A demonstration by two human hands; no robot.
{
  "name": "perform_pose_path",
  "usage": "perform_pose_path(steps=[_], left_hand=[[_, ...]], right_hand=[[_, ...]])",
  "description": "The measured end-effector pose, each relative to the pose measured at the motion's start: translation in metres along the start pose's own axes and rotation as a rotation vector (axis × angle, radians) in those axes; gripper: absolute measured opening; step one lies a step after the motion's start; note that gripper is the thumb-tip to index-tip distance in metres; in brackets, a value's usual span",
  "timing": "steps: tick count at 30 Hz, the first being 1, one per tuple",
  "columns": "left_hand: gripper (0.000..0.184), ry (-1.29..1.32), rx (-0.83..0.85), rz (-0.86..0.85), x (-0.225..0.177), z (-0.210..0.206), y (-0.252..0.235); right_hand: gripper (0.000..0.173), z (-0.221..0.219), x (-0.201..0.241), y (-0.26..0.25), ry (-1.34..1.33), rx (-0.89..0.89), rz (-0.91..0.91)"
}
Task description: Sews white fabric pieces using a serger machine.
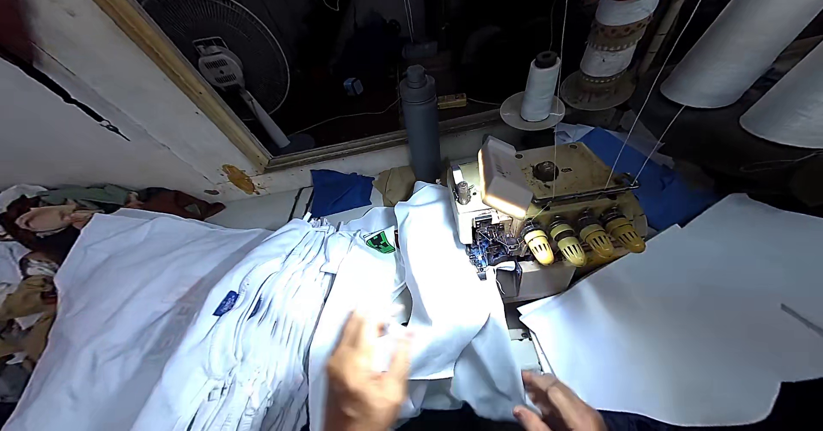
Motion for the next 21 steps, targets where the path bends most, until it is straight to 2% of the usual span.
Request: perform_pose_path(steps=[2, 4, 5, 7, 9, 13, 18, 21], left_hand=[[0.034, 0.07, 0.081, -0.118, -0.042, -0.041, 0.002], [0.05, -0.159, 0.105, -0.188, -0.057, -0.077, 0.002], [0.05, -0.26, 0.083, -0.207, -0.058, -0.089, 0.003], [0.034, -0.365, 0.018, -0.237, -0.054, -0.101, 0.004], [0.025, -0.384, -0.006, -0.248, -0.052, -0.096, 0.007], [0.026, -0.317, 0.037, -0.267, -0.049, -0.077, 0.015], [0.021, -0.274, 0.134, -0.228, -0.044, -0.049, 0.006], [0.018, -0.251, 0.206, -0.263, -0.056, -0.035, -0.004]], right_hand=[[0.038, 0.015, 0.006, -0.014, -0.142, -0.144, -0.003], [0.038, 0.018, 0.007, -0.037, -0.296, -0.203, -0.01], [0.036, 0.016, 0.006, -0.048, -0.366, -0.202, -0.017], [0.031, 0.005, 0.003, -0.064, -0.47, -0.156, -0.028], [0.022, -0.006, 0.003, -0.069, -0.542, -0.092, -0.022], [0.011, -0.006, 0.002, -0.061, -0.563, -0.102, -0.05], [0.018, 0.003, 0.012, -0.054, -0.549, -0.115, -0.147], [0.026, 0.0, 0.014, -0.05, -0.61, -0.101, -0.193]])
Point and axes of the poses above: each hand's wrist, its own y-axis away from the middle knuckle, its own z-axis out of the back of the hand, x = y × z, the point moved 10 cm from there along -y, towards the middle knuckle, and after that the axes turned 5 degrees about -y, right-handed, at the moved point
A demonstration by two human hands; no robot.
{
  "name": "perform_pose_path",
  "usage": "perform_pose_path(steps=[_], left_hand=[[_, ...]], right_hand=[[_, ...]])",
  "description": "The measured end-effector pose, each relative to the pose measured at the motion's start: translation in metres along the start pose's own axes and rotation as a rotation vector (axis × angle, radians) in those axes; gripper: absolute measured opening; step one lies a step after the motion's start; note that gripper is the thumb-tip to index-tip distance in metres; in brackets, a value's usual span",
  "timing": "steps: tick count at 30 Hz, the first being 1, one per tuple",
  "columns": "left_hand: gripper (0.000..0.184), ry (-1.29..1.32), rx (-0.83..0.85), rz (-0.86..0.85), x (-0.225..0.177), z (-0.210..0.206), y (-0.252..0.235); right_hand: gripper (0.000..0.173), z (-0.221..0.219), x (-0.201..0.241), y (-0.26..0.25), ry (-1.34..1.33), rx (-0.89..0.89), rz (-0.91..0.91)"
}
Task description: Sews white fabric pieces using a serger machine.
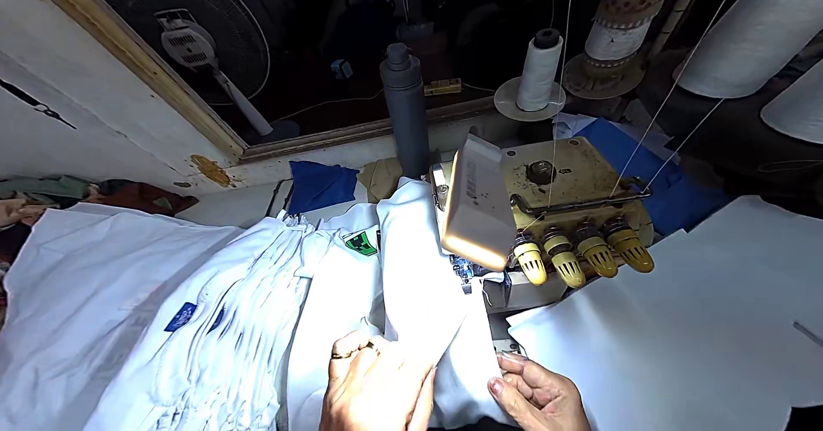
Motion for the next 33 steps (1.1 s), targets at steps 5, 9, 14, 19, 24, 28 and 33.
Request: perform_pose_path(steps=[5, 9, 14, 19, 24, 28, 33], left_hand=[[0.016, 0.0, 0.117, -0.147, -0.03, -0.015, -0.01], [0.019, -0.038, -0.034, -0.213, -0.033, -0.047, -0.023], [0.021, -0.028, -0.02, -0.038, -0.013, -0.05, -0.025], [0.017, 0.094, -0.025, -0.049, -0.012, -0.032, -0.008], [0.016, 0.122, -0.051, -0.192, -0.019, -0.036, -0.012], [0.016, 0.036, -0.122, -0.299, -0.023, -0.049, -0.029], [0.016, 0.001, -0.093, -0.35, -0.021, -0.059, -0.049]], right_hand=[[0.029, -0.004, 0.001, -0.001, -0.11, -0.009, -0.033], [0.013, -0.005, 0.001, -0.022, -0.006, -0.071, 0.026], [0.008, -0.004, 0.008, -0.037, 0.056, -0.057, 0.129], [0.025, 0.003, 0.006, -0.019, -0.085, -0.005, -0.046], [0.034, 0.0, 0.002, -0.018, -0.133, 0.007, -0.072], [0.024, -0.01, -0.001, -0.026, -0.122, -0.001, -0.034], [0.013, -0.026, -0.002, -0.031, -0.053, -0.001, 0.031]])
Point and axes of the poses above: each hand's wrist, its own y-axis away from the middle knuckle, its own z-axis out of the back of the hand, x = y × z, the point moved 10 cm from there along -y, towards the middle knuckle, and after that the axes turned 5 degrees about -y, right-handed, at the moved point
